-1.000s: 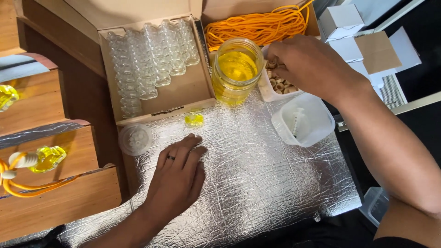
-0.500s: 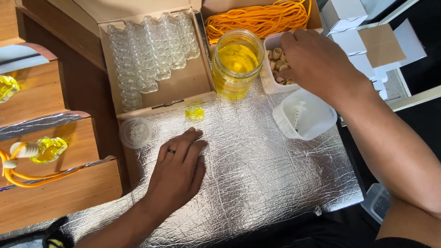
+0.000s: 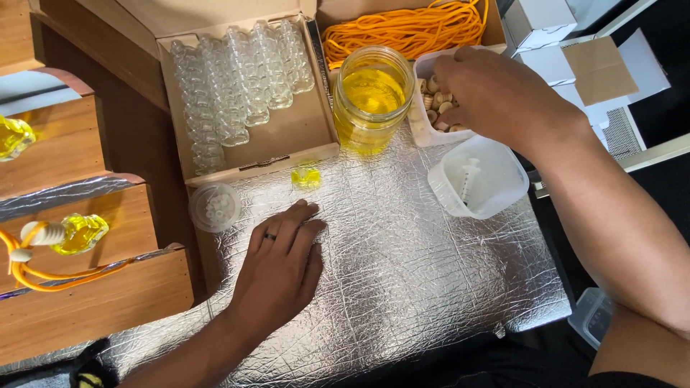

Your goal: Assembling small perfume bottles by threading a cord through a wooden cap and attaching it to the bottle.

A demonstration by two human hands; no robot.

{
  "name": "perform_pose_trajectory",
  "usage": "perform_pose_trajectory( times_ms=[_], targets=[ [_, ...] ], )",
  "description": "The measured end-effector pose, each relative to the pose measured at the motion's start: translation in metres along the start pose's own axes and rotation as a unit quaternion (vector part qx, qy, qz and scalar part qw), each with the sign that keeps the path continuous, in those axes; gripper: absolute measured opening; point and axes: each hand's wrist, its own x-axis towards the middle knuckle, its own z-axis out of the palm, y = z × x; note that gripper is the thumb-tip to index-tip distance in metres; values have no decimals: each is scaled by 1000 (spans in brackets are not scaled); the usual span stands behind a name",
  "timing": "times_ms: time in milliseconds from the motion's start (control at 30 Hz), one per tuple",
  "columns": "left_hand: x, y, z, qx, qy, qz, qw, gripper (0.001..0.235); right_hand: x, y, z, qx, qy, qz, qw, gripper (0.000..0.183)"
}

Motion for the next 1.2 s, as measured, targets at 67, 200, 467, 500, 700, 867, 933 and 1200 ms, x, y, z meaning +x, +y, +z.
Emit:
perform_pose_trajectory(
  times_ms=[67, 200, 467, 500, 700, 867, 933, 1200],
  targets=[
    [2, 1, -1, 0, 6, 2, 1000, 30, 1, 5, 1, 14, 7, -8, 1000, 28],
    [2, 1, -1, 1, 15, 4, 1000, 29, -6, 3, -6, 69, 8, -9, 998, 24],
    [1, 1, -1, 1, 9, 4, 1000, 30, -7, 11, -6, 92, 36, -53, 994, 40],
    [1, 0, -1, -1, 7, 2, 1000, 29, -9, 12, -10, 119, 29, -48, 991, 19],
    [-1, -3, 1, -68, 34, -4, 997, 22, -41, -1, -53, 248, 5, -81, 965, 39],
    [-7, 4, -3, -181, 107, -23, 977, 26, -50, -26, -36, 468, -53, -317, 823, 27],
    [-10, 3, -1, -198, 145, 14, 969, 26, -51, -43, -22, 503, -72, -351, 786, 24],
    [-20, 3, -1, -377, 155, 18, 913, 22, -64, -96, 19, 684, -157, -309, 642, 17]
  ],
)
